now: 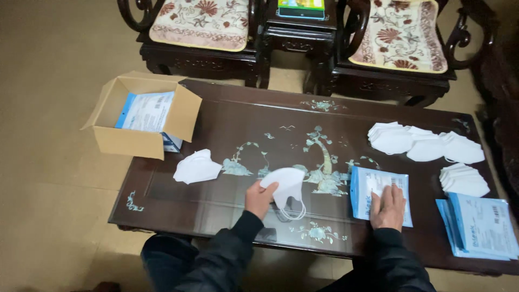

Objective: Packaging face masks into individual plastic sleeves

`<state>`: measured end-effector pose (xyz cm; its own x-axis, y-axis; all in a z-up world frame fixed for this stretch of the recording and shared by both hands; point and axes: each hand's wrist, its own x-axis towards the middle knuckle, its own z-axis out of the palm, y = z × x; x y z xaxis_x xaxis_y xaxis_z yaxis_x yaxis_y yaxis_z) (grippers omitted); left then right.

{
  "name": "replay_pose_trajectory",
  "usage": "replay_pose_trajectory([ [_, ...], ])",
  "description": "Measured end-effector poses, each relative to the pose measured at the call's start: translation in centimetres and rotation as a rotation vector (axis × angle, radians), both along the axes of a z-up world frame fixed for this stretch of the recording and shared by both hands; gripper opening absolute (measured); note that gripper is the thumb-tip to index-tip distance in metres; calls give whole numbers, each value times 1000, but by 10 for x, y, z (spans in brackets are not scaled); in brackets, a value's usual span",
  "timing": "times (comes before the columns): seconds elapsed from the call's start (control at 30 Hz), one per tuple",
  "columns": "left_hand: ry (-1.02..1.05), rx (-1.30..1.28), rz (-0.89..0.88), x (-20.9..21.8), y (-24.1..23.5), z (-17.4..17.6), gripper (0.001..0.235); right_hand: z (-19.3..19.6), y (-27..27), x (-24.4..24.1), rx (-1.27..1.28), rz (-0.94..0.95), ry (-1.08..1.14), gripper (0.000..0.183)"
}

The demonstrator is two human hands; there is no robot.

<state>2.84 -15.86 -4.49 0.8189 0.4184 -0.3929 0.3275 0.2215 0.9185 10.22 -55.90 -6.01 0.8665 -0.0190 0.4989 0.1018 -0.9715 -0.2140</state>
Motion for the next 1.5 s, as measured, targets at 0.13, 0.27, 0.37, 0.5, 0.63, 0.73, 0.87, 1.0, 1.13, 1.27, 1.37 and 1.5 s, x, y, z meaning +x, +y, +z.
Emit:
replay_pose_trajectory([
  [0.13, -12, -201, -95, 15, -23, -19, 40, -6, -11, 1, 32, 1, -40, 60],
  [0.27, -33, -387, -107, 19, -24, -21, 35, -1, 11, -7, 112, 45, -285, 51],
  [0.37, -23, -397, -138, 15, -21, 3, 35, 41, 79, -20, 558, 89, -39, 44],
  [0.5, -22, -370, -168, 13, -18, 8, 34, 50, 167, -21, 1588, 300, 536, 44],
  [0.63, 62, -399, -137, 21, -17, -5, 38, 43, 208, -17, 1502, 310, 905, 24],
  [0.73, 100, -405, -177, 26, -21, -15, 47, -1, 211, -6, 1541, 221, 897, 15],
  [0.87, 100, -343, -167, 27, -28, -31, 42, 10, 211, -14, 1561, 161, 902, 12],
  [1.0, 75, -414, -169, 26, -24, -17, 39, 17, 209, -12, 1583, 144, 917, 11],
  [1.13, 59, -414, -196, 27, -23, -22, 32, 33, 212, -16, 1606, 165, 911, 7],
  [1.27, 73, -433, -219, 23, -20, 1, 31, 32, 207, -18, 1631, 212, 930, 9],
  [1.37, 89, -421, -207, 20, -18, 12, 32, 39, 199, -14, 1718, 174, 985, 13],
  [1.5, -31, -321, -249, 25, -12, -48, 41, 57, 194, -8, 1764, 97, 1087, 31],
])
